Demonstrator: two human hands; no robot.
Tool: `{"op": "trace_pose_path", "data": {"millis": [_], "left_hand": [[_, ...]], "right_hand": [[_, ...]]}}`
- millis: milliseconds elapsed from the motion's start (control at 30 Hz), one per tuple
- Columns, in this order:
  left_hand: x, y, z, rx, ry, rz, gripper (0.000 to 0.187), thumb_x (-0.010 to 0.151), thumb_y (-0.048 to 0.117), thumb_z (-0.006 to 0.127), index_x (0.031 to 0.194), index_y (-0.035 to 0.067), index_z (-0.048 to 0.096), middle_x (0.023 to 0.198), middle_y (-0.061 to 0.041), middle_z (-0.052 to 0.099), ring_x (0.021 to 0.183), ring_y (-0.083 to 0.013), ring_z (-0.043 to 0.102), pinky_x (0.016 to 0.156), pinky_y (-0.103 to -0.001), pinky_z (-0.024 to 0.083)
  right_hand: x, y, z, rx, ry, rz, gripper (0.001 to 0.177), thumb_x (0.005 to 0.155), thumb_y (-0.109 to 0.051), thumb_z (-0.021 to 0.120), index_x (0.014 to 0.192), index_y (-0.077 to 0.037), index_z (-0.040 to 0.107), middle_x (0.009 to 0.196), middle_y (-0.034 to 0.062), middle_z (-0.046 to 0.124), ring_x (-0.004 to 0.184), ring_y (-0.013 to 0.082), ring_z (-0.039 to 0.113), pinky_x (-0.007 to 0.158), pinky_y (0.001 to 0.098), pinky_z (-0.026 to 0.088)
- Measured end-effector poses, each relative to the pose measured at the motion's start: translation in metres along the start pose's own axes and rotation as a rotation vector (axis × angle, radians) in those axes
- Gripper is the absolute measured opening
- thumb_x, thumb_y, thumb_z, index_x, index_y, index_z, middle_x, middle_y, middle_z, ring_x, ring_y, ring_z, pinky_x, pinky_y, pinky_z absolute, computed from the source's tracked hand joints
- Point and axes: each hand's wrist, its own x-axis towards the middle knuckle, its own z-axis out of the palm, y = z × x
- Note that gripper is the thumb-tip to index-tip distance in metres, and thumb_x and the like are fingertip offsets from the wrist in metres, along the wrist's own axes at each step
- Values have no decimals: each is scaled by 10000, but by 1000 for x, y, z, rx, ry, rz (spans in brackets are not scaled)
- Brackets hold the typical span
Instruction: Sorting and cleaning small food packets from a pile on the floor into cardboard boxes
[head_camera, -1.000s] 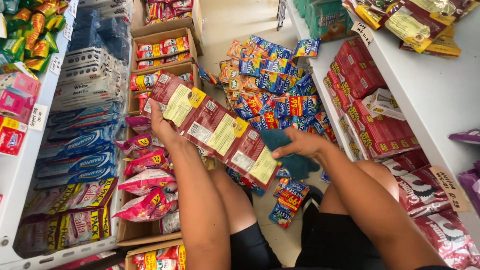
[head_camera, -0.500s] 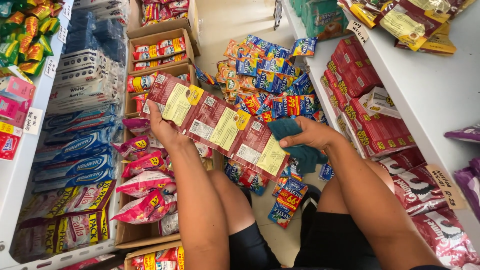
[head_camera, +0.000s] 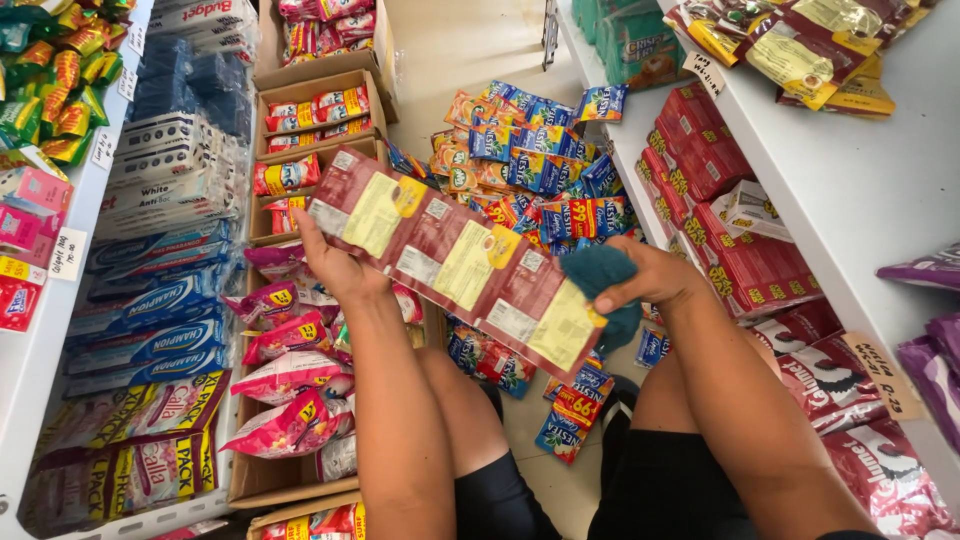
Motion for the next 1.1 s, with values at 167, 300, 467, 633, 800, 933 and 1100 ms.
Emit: {"op": "trace_pose_path", "data": {"millis": [167, 300, 467, 633, 800, 933, 1100], "left_hand": [[-25, -4, 39, -18, -53, -149, 564, 871, 539, 675, 1130, 39, 718, 1146, -175, 741, 1062, -337, 730, 1041, -546, 565], [-5, -22, 26, 315, 62, -459, 478, 853, 395, 677, 1142, 14, 679, 1106, -155, 728, 991, -322, 709, 988, -474, 544], [-51, -64, 60, 1521, -342, -680, 697, 886, 670, 476, 1009, 26, 713, 867, -190, 652, 875, -358, 564, 789, -438, 398], [-24, -131, -35, 2179, -793, -652, 699, 994, 638, 333, 796, 199, 839, 920, -94, 786, 1045, -356, 706, 1026, -450, 492], [-86, -114, 1, 1949, -1450, -825, 1317, 535, 260, 988, 1620, 275, 242, 1483, -220, 537, 1315, -482, 543, 1108, -570, 442], [-116, -160, -13, 1946, -1648, -925, 1461, 379, 489, 1006, 1614, 271, 256, 1564, -135, 458, 1385, -406, 493, 1162, -508, 421], [-145, -189, -26, 1569, -1596, -868, 707, 806, 510, 774, 1350, 87, 619, 1284, -233, 672, 1266, -441, 592, 1091, -549, 473]], "right_hand": [[-30, 33, -54, 96, -16, -153, 337, 563, 69, 860, 839, 129, 677, 641, 217, 676, 547, 307, 699, 542, 386, 582], [-53, 43, -69, 176, 60, -268, 564, 526, 41, 820, 1034, 212, 643, 789, 312, 708, 689, 406, 761, 649, 477, 633], [-68, 30, -49, 222, 170, -385, 445, 624, -31, 756, 1013, 159, 656, 805, 286, 720, 692, 381, 757, 722, 453, 632], [-56, 10, -31, 268, 291, -504, 343, 721, -102, 692, 993, 106, 670, 821, 261, 732, 695, 356, 754, 794, 428, 631], [-39, -7, -10, 333, 482, -658, 273, 851, -198, 607, 966, 35, 689, 842, 227, 748, 700, 323, 749, 891, 396, 630], [-44, -4, -7, 333, 410, -746, 492, 905, -85, 596, 1335, 123, 474, 962, 247, 695, 555, 259, 671, 460, 301, 610], [-36, -29, 4, 157, 581, -680, 383, 928, -327, 560, 764, 2, 667, 602, 231, 655, 503, 335, 693, 709, 360, 640]]}}
